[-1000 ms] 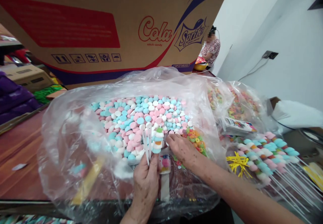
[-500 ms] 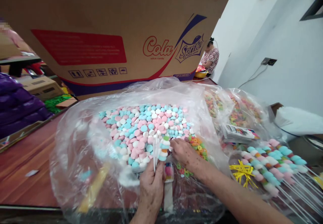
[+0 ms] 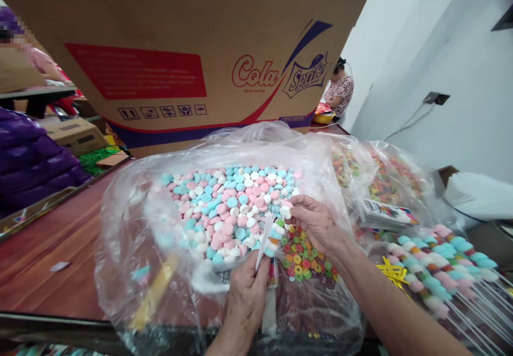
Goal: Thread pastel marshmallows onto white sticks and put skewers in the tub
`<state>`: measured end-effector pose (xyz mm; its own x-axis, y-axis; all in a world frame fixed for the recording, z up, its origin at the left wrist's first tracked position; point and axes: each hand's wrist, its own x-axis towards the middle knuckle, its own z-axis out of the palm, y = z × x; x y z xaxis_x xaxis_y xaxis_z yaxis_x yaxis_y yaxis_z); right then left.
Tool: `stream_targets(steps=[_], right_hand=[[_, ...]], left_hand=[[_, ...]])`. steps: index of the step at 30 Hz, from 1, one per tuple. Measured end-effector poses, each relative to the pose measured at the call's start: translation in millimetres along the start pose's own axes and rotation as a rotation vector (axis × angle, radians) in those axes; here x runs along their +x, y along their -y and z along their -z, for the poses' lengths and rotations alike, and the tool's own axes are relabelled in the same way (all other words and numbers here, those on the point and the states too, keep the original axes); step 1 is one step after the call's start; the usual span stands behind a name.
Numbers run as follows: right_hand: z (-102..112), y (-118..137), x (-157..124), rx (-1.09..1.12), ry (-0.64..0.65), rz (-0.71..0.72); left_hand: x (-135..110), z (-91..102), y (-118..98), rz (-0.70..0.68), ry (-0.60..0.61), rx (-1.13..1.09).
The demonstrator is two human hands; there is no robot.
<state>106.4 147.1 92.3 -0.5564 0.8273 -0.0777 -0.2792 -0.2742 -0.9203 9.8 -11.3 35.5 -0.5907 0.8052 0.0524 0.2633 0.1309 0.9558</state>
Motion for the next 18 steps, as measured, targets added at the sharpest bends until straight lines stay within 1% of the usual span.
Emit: stream_targets(steps=[5, 8, 11, 14, 18], right_hand=[[2.2, -4.9, 2.5, -0.03, 0.034, 0.038], [4.8, -7.5, 4.2, -0.105, 0.039, 0.077], [11.3, -12.1, 5.5, -0.246, 0.058, 0.146], [19.3, -16.5, 5.0, -0.449, 0.099, 0.246], [22.9, -16.4, 0.5, -0.685, 0.167, 0.44]], left_hand=[[1.2, -0.2, -1.8, -0.007, 0.0, 0.04], [1.4, -1.2, -1.0, 0.0, -0.003, 0.073], [2.0, -1.9, 1.7, 0.007, 0.003, 0.09], [2.3, -1.6, 5.0, 0.01, 0.02, 0.1], [1.8, -0.1, 8.4, 0.005, 0.035, 0.089]])
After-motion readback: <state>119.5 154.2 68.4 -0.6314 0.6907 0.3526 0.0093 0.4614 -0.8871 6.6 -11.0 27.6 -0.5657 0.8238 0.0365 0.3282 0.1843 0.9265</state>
